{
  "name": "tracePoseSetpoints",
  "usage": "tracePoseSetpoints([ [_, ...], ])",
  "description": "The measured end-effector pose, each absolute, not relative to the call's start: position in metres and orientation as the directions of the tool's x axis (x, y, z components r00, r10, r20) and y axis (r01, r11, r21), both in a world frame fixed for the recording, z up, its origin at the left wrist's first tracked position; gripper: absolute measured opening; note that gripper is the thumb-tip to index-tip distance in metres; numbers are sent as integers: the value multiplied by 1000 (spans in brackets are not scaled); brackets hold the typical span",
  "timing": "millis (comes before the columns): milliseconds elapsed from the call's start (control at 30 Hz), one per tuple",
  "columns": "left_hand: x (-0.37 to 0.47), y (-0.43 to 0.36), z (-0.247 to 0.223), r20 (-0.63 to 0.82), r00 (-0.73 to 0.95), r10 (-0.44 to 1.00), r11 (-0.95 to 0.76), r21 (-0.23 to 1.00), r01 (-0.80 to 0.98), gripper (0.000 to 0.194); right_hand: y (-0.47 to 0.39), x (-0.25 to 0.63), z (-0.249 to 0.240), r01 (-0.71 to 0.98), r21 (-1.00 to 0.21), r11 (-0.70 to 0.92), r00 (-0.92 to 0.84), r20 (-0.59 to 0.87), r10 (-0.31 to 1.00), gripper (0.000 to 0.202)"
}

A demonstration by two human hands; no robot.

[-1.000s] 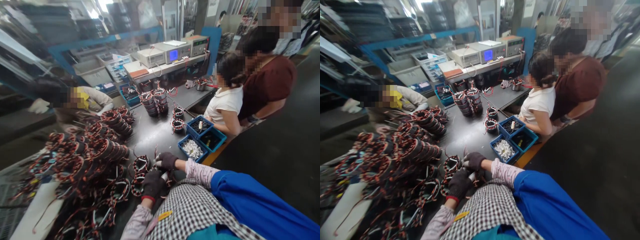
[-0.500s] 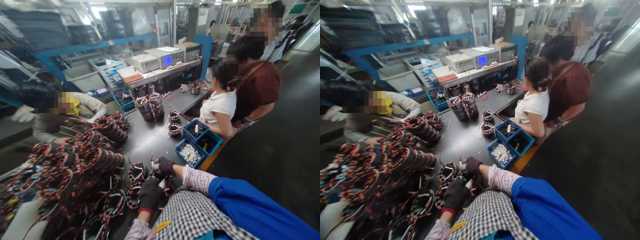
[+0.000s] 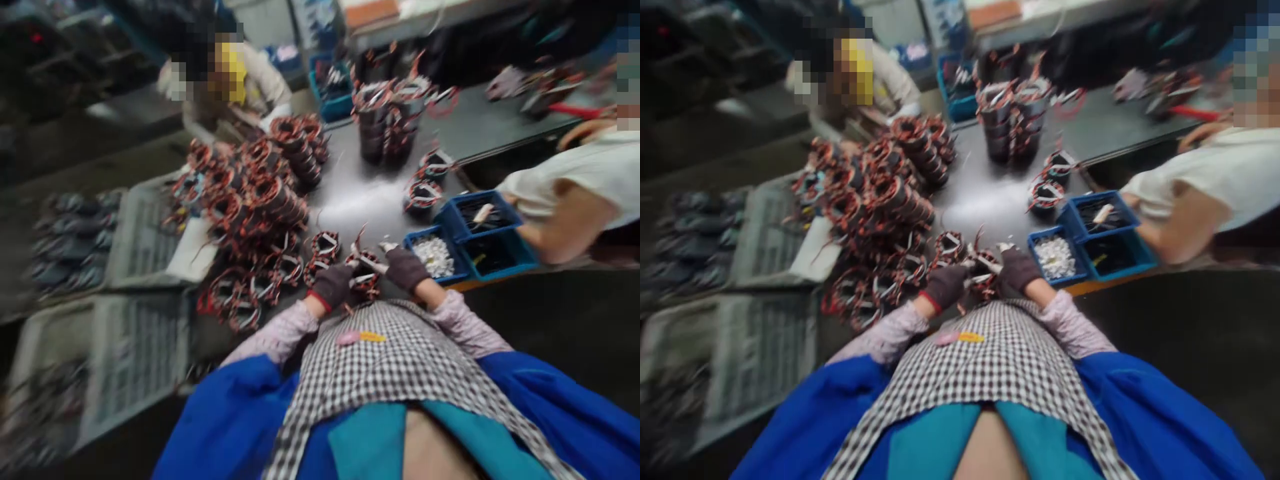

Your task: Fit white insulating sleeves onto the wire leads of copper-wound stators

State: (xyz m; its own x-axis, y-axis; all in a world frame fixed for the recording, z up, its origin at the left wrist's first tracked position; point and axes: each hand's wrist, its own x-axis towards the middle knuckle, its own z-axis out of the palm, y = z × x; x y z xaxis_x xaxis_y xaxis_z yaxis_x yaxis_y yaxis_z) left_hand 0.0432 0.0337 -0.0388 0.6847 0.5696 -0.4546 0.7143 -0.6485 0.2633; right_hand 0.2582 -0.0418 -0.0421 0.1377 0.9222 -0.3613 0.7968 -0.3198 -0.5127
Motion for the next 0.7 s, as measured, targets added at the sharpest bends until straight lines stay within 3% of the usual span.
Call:
tracePoseSetpoints([
  [133,22,54,-39,-457,658,598,-549,364,752,41,-22,254,-67,866,-406,-292,41,-526,850,61],
  [267,18,58,-29,-397,660,638,-584,309,751,56,-1,237,-70,899,-352,-262,-4,-605,796,70],
  [433,35,45,-30,-539,724,430,-758,221,614,35,8,224,-72,903,-306,-302,57,-610,790,61],
  [633,48,46,-39,-560,679,474,-731,178,658,38,3,222,-78,854,-341,-393,115,-613,782,60],
  [700,45,49,-36,-614,637,467,-666,230,709,33,2,220,-79,835,-354,-421,140,-604,785,60],
])
